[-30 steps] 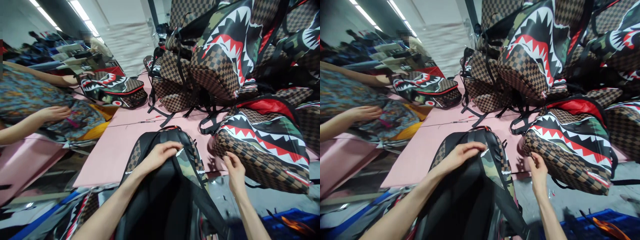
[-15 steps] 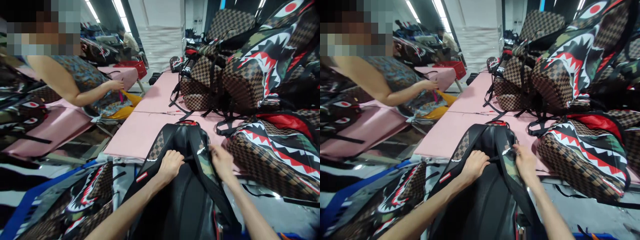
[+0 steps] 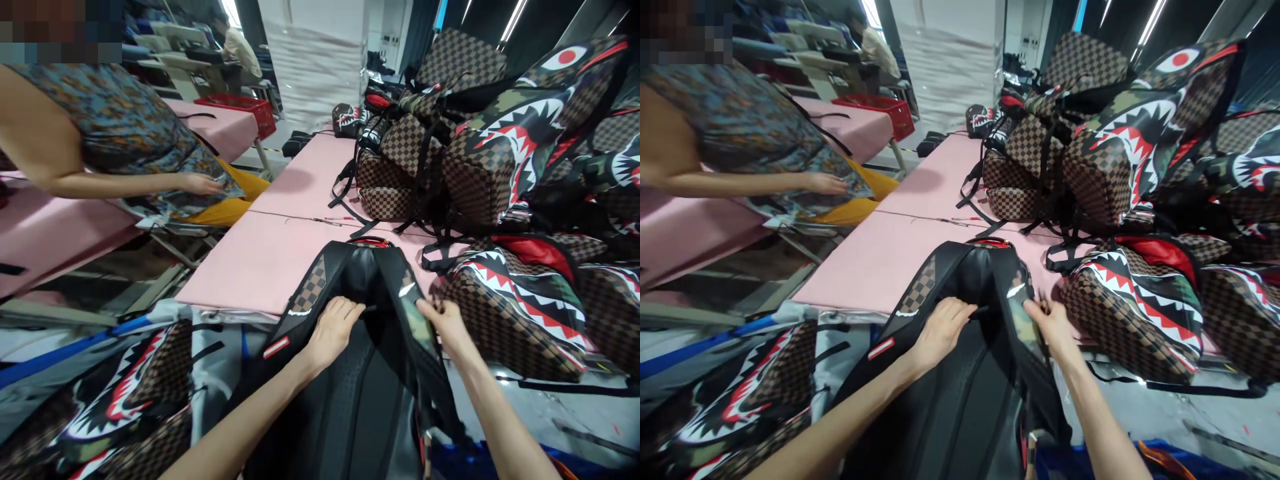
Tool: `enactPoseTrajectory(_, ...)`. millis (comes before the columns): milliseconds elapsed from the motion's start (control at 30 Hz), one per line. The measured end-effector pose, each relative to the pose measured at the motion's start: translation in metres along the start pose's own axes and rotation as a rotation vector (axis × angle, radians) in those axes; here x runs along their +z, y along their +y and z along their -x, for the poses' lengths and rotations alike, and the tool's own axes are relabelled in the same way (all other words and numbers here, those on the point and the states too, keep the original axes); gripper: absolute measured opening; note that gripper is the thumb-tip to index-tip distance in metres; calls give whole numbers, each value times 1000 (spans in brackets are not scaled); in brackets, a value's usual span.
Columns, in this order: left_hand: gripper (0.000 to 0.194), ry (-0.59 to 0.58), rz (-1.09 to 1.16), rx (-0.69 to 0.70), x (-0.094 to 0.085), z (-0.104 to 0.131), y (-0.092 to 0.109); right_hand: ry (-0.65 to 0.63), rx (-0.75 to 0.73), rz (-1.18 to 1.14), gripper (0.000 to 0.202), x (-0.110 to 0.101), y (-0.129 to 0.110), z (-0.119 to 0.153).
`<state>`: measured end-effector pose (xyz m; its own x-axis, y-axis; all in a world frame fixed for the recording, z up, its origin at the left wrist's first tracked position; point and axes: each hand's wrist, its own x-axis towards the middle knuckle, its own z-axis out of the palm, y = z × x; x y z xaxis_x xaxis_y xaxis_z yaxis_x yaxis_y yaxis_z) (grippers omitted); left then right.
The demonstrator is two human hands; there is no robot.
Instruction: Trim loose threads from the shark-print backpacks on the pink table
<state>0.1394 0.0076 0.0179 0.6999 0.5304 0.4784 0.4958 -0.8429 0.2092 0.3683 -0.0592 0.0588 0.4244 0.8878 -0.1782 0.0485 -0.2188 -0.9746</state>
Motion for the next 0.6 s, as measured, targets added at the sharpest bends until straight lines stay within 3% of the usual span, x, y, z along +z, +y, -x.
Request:
enactPoseTrajectory(100, 47, -75, -56, 76, -1, 12, -3, 127, 46, -251, 38, -13, -21, -33)
enactPoseTrajectory(133, 49, -91, -81, 41, -3, 20, -6, 162, 58, -300, 38, -17, -25, -45)
enactPoseTrajectory(167, 49, -96, -102, -52, -7, 29, -11, 195, 77, -334, 37, -19, -27, -55)
enactPoseTrajectory(233, 50, -83, -88, -386, -17, 50, -27, 235, 112, -371, 35, -22, -26, -69)
enactPoseTrajectory(333, 53, -107, 188, -846, -42, 61, -61, 219, 159, -404, 34, -23, -18, -77)
enactPoseTrajectory(400, 48, -49, 454, -1012, -65, 46, -81, 233, 189, -426, 33, -22, -14, -78)
enactPoseTrajectory(433, 50, 44, 590, -1089, -77, 33, -89, 248, 201, -434, 33, -21, -13, -77)
enactPoseTrajectory(533, 41, 166, 1029, -1175, -102, -15, -99, 270, 201, -428, 34, -22, -10, -74)
enactPoseTrajectory(600, 33, 166, 1196, -1217, -107, -36, -98, 257, 195, -386, 36, -23, -6, -70)
